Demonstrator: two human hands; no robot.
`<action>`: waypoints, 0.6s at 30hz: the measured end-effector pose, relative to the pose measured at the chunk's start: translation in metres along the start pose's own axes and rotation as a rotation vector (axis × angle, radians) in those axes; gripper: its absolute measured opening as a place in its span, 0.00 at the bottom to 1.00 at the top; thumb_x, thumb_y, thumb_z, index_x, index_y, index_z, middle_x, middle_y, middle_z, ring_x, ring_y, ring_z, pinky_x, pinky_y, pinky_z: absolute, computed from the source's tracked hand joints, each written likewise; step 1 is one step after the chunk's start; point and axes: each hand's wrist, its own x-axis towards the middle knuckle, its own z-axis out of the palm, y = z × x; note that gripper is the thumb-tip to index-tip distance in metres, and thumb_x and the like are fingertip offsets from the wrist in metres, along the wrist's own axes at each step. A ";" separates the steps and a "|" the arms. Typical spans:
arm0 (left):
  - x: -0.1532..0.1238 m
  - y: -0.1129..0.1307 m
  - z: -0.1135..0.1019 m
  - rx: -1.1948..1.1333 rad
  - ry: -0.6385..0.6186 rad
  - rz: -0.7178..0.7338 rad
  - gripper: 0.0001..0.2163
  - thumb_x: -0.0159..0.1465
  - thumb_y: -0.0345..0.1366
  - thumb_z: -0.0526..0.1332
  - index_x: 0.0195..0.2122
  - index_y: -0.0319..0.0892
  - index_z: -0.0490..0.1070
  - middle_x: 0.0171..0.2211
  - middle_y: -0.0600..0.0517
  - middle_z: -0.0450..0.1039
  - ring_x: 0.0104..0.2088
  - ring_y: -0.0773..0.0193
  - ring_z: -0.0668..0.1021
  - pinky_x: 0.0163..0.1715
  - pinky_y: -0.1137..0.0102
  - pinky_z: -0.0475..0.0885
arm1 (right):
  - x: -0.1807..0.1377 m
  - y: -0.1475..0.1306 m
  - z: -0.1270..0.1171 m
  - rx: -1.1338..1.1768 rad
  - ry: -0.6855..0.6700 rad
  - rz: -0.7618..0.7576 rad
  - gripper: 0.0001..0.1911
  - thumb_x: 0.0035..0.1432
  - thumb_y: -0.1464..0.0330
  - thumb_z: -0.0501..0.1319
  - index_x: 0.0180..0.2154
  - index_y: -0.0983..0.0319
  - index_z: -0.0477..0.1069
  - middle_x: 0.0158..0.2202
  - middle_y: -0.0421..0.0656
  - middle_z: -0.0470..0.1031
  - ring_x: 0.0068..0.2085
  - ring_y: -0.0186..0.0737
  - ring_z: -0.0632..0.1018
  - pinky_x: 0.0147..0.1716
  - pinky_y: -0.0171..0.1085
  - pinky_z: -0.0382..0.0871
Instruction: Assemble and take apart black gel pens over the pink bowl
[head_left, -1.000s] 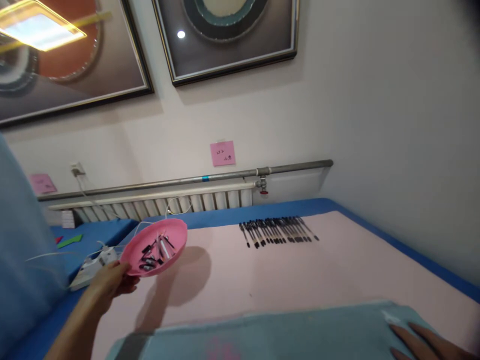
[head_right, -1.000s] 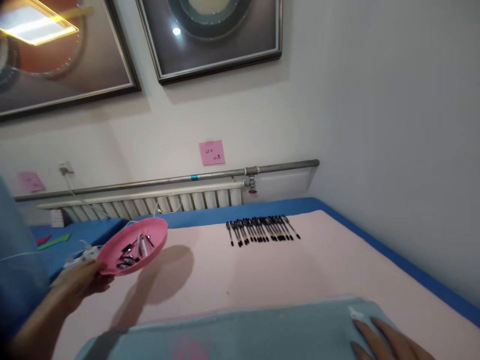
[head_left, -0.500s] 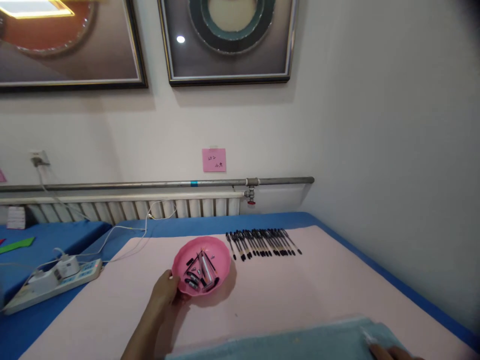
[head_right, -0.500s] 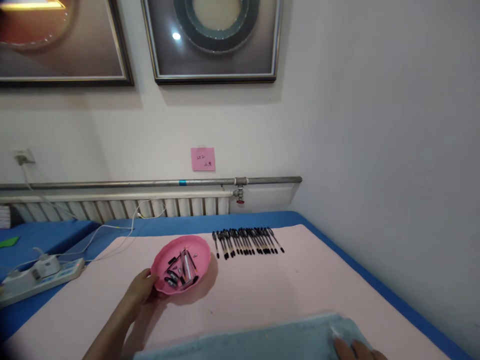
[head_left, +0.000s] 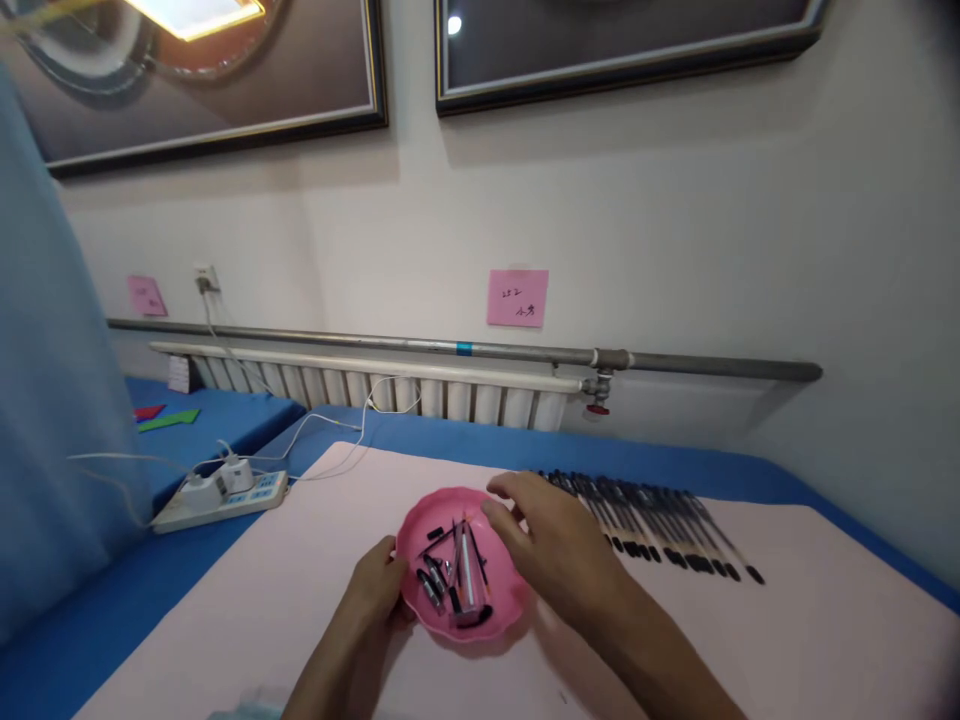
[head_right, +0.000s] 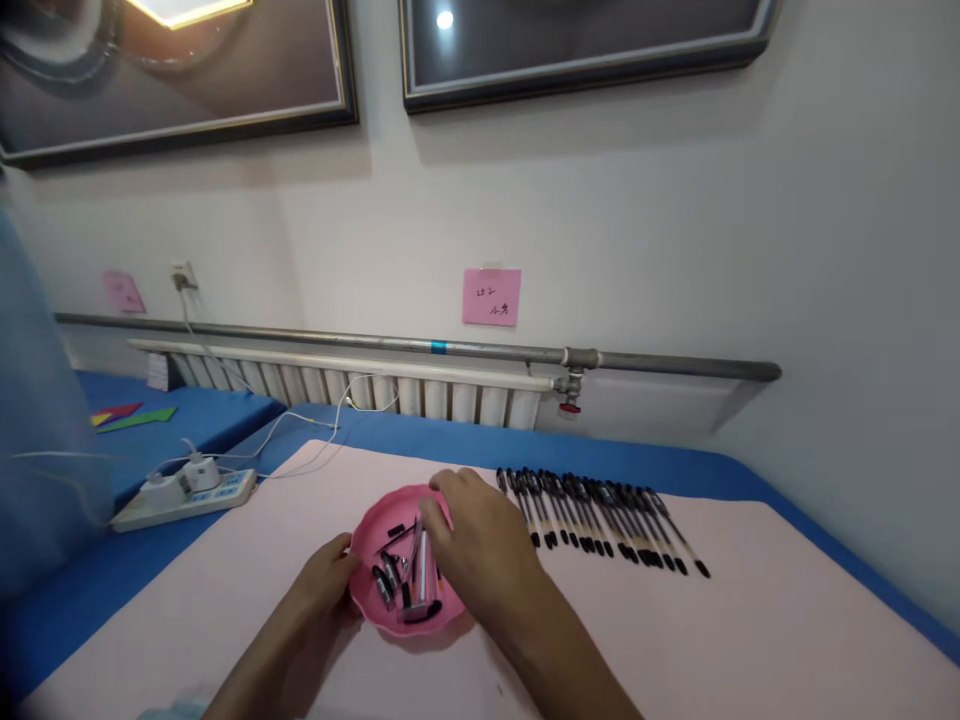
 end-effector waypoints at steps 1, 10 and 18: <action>0.000 0.001 0.000 0.033 0.000 0.002 0.03 0.52 0.31 0.57 0.29 0.42 0.62 0.12 0.57 0.63 0.10 0.66 0.68 0.10 0.76 0.59 | 0.007 0.005 0.013 0.055 0.042 0.011 0.11 0.59 0.67 0.50 0.35 0.59 0.70 0.33 0.42 0.74 0.34 0.38 0.74 0.31 0.35 0.63; -0.004 0.008 0.006 0.257 -0.035 -0.005 0.06 0.52 0.31 0.52 0.31 0.41 0.64 0.12 0.54 0.67 0.10 0.62 0.70 0.09 0.73 0.61 | 0.026 0.083 0.065 0.065 -0.064 0.052 0.12 0.58 0.72 0.48 0.31 0.60 0.69 0.31 0.43 0.72 0.33 0.38 0.72 0.32 0.36 0.61; -0.008 0.006 0.004 0.312 -0.058 0.001 0.09 0.53 0.33 0.52 0.34 0.40 0.66 0.13 0.55 0.67 0.10 0.64 0.69 0.08 0.74 0.60 | 0.021 0.074 0.089 0.083 -0.274 -0.193 0.12 0.55 0.78 0.50 0.30 0.61 0.69 0.34 0.44 0.73 0.36 0.40 0.71 0.37 0.37 0.62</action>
